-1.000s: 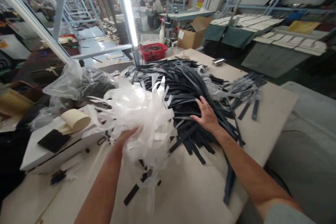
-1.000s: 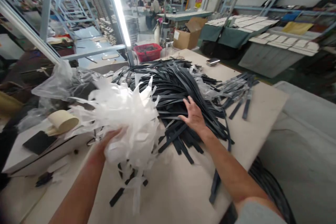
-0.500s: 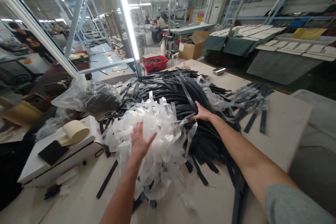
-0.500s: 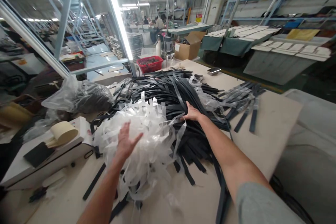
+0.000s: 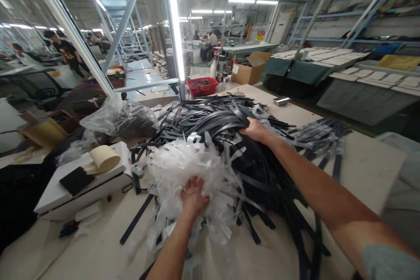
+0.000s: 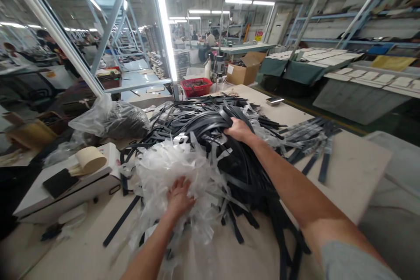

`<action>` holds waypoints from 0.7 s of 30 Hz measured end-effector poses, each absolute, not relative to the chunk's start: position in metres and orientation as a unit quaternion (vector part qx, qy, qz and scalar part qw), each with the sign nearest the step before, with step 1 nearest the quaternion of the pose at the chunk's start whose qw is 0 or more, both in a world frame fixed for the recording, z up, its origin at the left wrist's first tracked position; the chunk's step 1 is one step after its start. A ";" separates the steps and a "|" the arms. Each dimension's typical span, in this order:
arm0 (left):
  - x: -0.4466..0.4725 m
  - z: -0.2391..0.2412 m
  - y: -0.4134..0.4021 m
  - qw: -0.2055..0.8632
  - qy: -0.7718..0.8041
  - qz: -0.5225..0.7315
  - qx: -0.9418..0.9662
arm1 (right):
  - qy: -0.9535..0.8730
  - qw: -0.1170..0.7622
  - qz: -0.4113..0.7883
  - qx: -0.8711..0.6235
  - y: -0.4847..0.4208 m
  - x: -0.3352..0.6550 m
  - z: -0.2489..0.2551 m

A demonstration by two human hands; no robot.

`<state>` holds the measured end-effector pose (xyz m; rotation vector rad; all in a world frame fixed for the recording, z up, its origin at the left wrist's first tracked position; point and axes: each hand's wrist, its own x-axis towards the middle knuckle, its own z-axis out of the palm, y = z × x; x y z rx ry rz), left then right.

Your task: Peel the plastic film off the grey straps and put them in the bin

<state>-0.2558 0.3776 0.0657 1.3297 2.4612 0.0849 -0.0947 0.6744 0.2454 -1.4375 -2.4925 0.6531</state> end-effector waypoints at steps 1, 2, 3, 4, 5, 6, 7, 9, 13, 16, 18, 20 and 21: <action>-0.255 0.066 0.377 0.167 0.865 0.032 0.472 | -0.847 0.114 0.221 -0.470 0.670 -0.101 0.269; -0.255 0.066 0.377 0.164 0.863 0.035 0.476 | -0.852 0.132 0.221 -0.456 0.664 -0.108 0.293; -0.254 0.067 0.377 0.161 0.861 0.037 0.480 | -0.858 0.154 0.218 -0.438 0.654 -0.115 0.314; -0.254 0.068 0.376 0.159 0.861 0.039 0.481 | -0.865 0.185 0.211 -0.416 0.643 -0.122 0.331; -0.253 0.070 0.377 0.154 0.862 0.042 0.481 | -0.872 0.205 0.198 -0.399 0.628 -0.128 0.343; -0.253 0.073 0.377 0.151 0.862 0.045 0.481 | -0.880 0.213 0.182 -0.383 0.612 -0.135 0.350; -0.254 0.076 0.377 0.150 0.862 0.049 0.482 | -0.890 0.210 0.166 -0.369 0.595 -0.140 0.349; -0.254 0.085 0.372 0.158 0.855 0.057 0.491 | -0.914 0.165 0.157 -0.336 0.559 -0.149 0.329; -0.255 0.095 0.327 0.160 0.835 0.062 0.524 | -0.943 0.043 0.221 -0.244 0.500 -0.144 0.241; -0.254 0.089 0.259 0.165 0.819 0.036 0.549 | -0.936 0.033 0.272 -0.220 0.473 -0.125 0.176; -0.253 0.082 0.211 0.137 0.811 0.051 0.567 | -0.927 0.075 0.284 -0.233 0.467 -0.109 0.146; -0.248 0.080 0.166 0.082 0.809 0.112 0.572 | -0.921 0.112 0.275 -0.251 0.469 -0.088 0.129; -0.243 0.083 0.146 0.056 0.808 0.145 0.568 | -0.921 0.126 0.253 -0.269 0.473 -0.076 0.124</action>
